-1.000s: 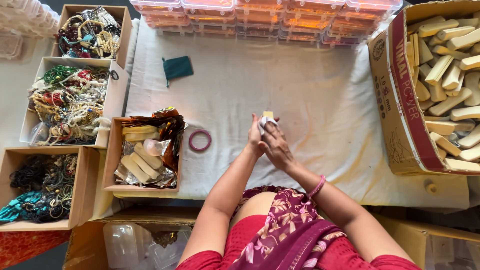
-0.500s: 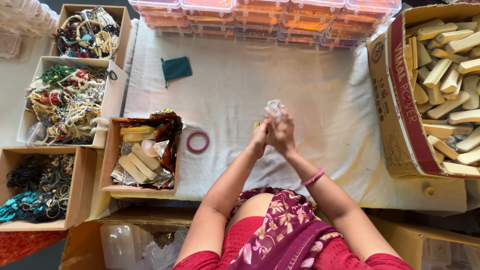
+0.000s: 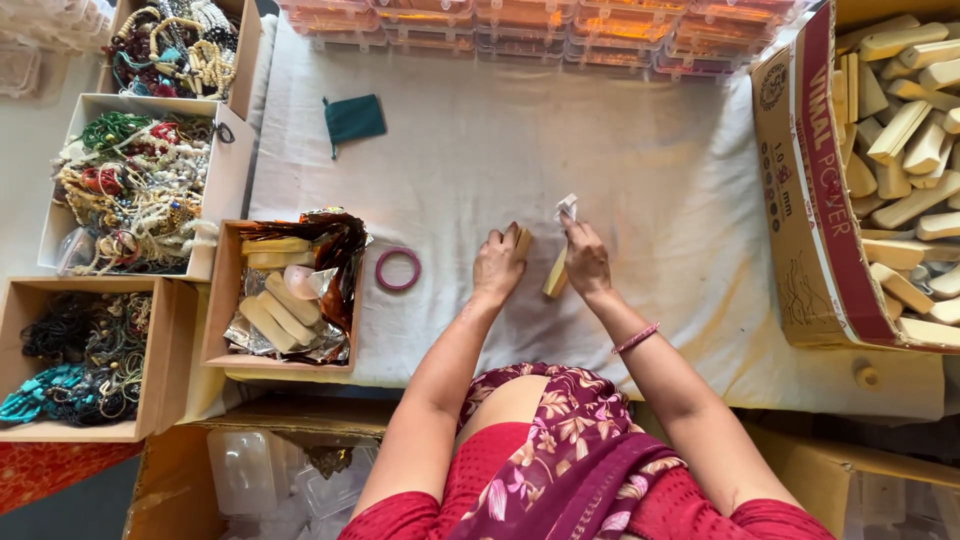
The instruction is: Wiping small rectangular wooden blocks with a white cloth and organizing them.
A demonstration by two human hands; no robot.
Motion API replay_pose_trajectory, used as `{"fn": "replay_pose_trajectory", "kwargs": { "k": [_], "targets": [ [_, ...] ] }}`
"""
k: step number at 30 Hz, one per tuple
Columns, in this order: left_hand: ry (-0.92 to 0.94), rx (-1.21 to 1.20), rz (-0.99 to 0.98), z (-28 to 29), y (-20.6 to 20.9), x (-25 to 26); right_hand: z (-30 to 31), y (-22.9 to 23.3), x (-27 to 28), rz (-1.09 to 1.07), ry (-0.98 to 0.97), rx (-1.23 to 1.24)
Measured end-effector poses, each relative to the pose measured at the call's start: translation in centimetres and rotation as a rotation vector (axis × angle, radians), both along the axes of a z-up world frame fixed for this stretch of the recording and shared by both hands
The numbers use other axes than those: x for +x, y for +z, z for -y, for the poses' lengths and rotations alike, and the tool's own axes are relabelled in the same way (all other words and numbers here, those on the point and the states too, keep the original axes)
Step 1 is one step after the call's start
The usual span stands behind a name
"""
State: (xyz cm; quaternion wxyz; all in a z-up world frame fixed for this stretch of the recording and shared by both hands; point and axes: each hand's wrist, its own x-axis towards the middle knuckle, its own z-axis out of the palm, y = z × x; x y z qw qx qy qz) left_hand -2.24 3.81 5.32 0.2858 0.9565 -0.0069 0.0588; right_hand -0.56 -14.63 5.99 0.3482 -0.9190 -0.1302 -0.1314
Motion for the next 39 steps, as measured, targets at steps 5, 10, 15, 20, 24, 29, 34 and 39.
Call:
{"fn": "replay_pose_trajectory", "kwargs": {
  "k": [5,10,15,20,24,29,34,39],
  "targets": [
    [0.202,-0.626,-0.43,0.6,0.3,2.1,-2.8,-0.4,-1.9,-0.075,0.173,0.146],
    [0.074,-1.805,-0.637,3.6,-7.4,3.2,-4.8,2.8,-0.6,-0.059,0.193,0.1],
    [0.034,-2.142,-0.53,3.2,-1.3,2.9,-5.7,1.9,-2.3,-0.072,0.198,0.058],
    [0.197,-2.174,-0.559,2.6,5.4,0.4,-5.2,2.0,-1.3,-0.007,0.242,0.011],
    [-0.076,-1.754,-0.52,3.2,1.8,0.7,-3.2,2.9,2.6,-0.023,0.043,0.226],
    [-0.165,-1.427,-0.435,2.6,-1.4,1.8,-1.6,4.4,2.0,-0.169,-0.144,0.641],
    [0.251,-1.804,-0.384,2.3,-1.6,2.7,-3.9,7.0,-3.6,0.216,0.124,0.241],
    [0.104,-1.664,-0.593,3.3,-1.4,1.8,-2.9,6.6,-1.5,0.377,0.066,0.016]
  ]
}}
